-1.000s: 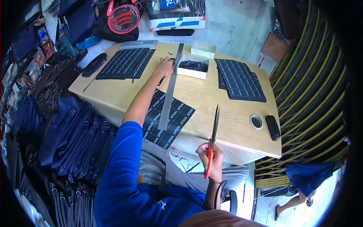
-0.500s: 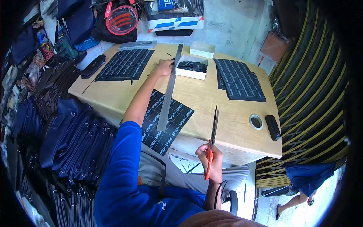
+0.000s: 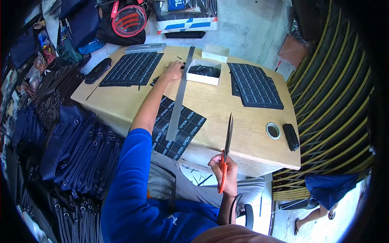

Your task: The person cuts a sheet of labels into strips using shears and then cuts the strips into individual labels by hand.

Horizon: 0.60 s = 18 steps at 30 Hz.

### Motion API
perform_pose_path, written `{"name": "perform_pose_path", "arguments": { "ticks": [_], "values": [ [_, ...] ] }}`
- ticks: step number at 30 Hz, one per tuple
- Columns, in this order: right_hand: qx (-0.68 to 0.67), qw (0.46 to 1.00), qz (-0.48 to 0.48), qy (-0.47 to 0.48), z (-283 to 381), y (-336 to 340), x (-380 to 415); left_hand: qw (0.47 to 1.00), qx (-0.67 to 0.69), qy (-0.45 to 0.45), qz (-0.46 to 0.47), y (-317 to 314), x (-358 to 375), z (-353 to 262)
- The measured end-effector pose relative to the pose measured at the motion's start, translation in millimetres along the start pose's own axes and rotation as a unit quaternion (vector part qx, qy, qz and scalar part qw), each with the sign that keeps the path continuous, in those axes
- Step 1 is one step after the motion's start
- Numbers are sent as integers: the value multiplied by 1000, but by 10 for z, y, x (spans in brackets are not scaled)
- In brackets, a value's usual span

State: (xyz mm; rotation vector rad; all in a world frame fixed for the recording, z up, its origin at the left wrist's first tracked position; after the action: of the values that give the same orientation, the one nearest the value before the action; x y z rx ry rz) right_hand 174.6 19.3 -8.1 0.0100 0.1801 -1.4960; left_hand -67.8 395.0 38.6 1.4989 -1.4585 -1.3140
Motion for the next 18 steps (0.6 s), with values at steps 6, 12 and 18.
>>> {"name": "perform_pose_path", "arguments": {
  "ticks": [6, 12, 18],
  "values": [
    [-2, 1000, 4, 5, 1, -7, -4, 996, 60, -35, 60, -68, -158, 207],
    [-7, 1000, 8, -1, 4, -2, -6, 996, 78, -42, 20, 63, 22, 67],
    [-14, 1000, 7, 5, 3, 6, -2, 987, 138, -82, 24, 19, 99, 5]
  ]
}}
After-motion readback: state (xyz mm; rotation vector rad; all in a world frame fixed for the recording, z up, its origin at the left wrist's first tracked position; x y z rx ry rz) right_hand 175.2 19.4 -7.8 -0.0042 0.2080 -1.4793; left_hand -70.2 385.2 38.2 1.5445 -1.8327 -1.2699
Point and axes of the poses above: each hand's wrist, its own x-axis away from the middle knuckle, its own y-axis out of the back of the hand, z = x × y, the point moved 6 cm from there along -x, towards the middle knuckle, and after that the axes turned 3 degrees about z, right-handed, at the moved point
